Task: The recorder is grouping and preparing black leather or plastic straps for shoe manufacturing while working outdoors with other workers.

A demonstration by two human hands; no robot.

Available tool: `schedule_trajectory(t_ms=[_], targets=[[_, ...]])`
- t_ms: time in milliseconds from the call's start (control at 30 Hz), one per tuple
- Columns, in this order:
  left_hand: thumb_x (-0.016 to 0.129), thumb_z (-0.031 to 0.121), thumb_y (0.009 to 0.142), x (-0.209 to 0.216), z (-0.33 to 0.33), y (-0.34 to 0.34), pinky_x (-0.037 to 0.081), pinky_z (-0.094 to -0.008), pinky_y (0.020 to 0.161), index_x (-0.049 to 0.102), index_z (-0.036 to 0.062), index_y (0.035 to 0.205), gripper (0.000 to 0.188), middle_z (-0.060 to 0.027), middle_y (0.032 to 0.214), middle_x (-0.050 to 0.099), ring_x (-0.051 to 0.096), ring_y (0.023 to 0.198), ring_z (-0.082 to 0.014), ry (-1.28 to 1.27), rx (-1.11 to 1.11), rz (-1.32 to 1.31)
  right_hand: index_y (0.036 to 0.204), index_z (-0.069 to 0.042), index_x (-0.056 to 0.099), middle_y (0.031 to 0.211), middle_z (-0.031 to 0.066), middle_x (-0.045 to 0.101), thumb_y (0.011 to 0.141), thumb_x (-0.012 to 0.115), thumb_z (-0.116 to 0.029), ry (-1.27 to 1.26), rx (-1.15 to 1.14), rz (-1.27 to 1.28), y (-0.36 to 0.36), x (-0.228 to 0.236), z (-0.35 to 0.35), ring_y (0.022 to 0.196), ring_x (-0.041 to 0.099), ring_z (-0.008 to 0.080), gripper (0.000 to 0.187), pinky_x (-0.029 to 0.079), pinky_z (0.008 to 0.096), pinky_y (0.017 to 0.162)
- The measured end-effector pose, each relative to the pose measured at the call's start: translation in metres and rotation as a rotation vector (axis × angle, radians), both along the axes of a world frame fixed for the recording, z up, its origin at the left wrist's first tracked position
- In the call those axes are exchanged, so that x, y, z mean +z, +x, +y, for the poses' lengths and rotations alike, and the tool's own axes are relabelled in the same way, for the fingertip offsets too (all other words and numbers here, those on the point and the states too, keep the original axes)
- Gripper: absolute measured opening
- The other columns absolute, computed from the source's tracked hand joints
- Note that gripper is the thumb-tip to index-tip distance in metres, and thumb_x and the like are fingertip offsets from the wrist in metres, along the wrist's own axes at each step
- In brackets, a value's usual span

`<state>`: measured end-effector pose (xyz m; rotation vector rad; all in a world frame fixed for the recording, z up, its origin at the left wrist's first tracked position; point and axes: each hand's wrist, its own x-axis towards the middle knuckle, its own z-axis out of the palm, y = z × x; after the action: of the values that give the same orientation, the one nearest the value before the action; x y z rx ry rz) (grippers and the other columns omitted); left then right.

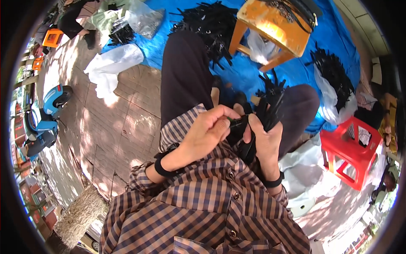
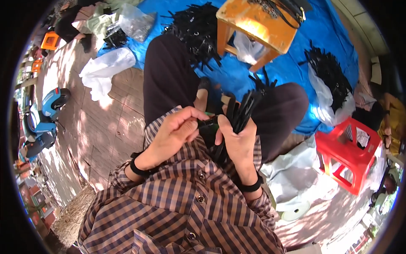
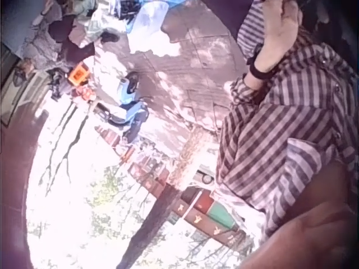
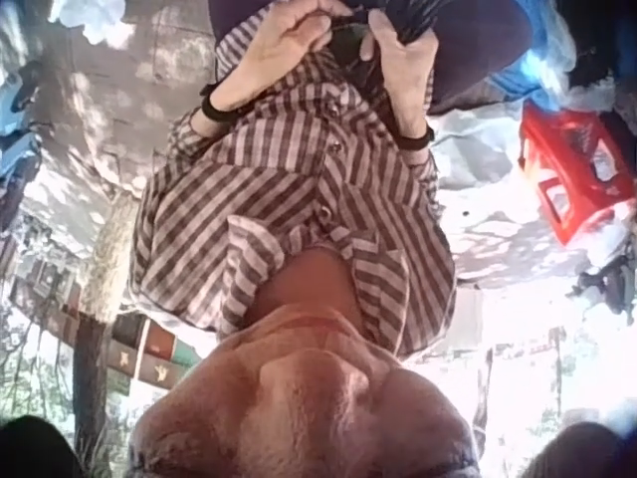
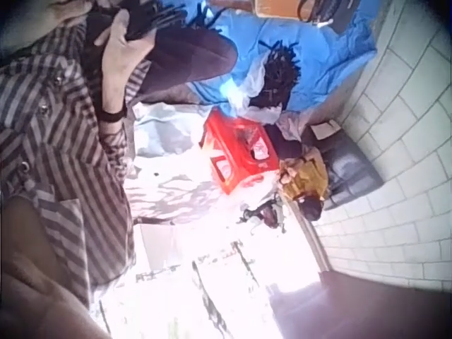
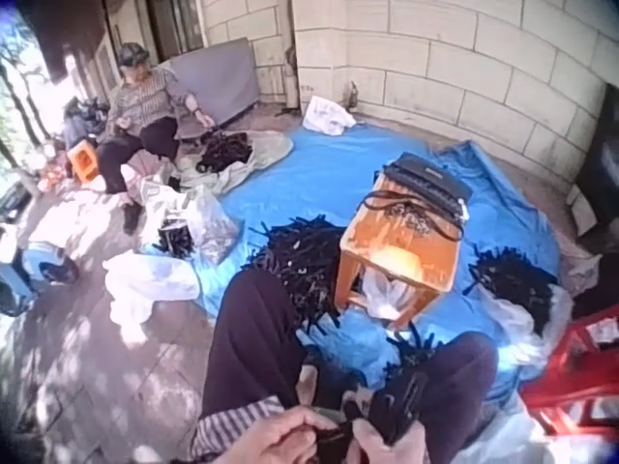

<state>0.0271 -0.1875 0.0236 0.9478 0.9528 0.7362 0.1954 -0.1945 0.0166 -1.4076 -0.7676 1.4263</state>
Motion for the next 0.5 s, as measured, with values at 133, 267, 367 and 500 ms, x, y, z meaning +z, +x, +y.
schedule_trajectory(t_ms=[133, 267, 367, 500], targets=[[0.043, 0.01, 0.097, -0.004, -0.005, 0.001, 0.031, -0.0205, 0.05, 0.054, -0.001, 0.107, 0.019, 0.003, 0.061, 0.042, 0.037, 0.054, -0.0047, -0.012, -0.05, 0.028, 0.107, 0.004, 0.054, 0.063, 0.0028, 0.055, 0.086, 0.063, -0.007, -0.007, 0.117, 0.202, 0.02, -0.014, -0.007, 0.045, 0.049, 0.009, 0.025, 0.037, 0.0214, 0.044], [0.046, 0.014, 0.097, 0.003, -0.013, -0.004, 0.029, -0.0192, 0.051, 0.053, 0.0004, 0.108, 0.019, 0.0026, 0.063, 0.041, 0.037, 0.055, -0.0044, -0.105, -0.087, 0.02, 0.098, 0.006, 0.058, 0.055, 0.0025, 0.051, 0.088, 0.059, -0.01, -0.024, 0.05, 0.166, 0.037, -0.014, 0.0, 0.045, 0.046, 0.0093, 0.019, 0.038, 0.0226, 0.045], [0.049, 0.013, 0.095, -0.004, -0.011, -0.012, 0.029, -0.018, 0.05, 0.051, 0.0035, 0.105, 0.014, -0.0009, 0.068, 0.05, 0.037, 0.055, -0.0036, -0.245, 0.005, -0.222, 0.089, 0.011, 0.062, 0.051, 0.003, 0.048, 0.089, 0.056, -0.013, 0.018, -0.058, 0.191, 0.042, -0.008, 0.005, 0.043, 0.043, 0.0098, 0.025, 0.037, 0.0226, 0.044], [0.053, 0.018, 0.094, -0.007, -0.002, 0.001, 0.026, -0.0164, 0.047, 0.049, 0.0084, 0.102, 0.013, -0.0056, 0.084, 0.063, 0.035, 0.054, -0.0023, -0.391, 0.137, -0.34, 0.114, 0.005, 0.051, 0.086, 0.0087, 0.065, 0.084, 0.061, 0.0, 0.164, 0.068, 0.074, 0.022, 0.01, -0.001, 0.051, 0.051, 0.0078, 0.032, 0.046, 0.021, 0.051]])
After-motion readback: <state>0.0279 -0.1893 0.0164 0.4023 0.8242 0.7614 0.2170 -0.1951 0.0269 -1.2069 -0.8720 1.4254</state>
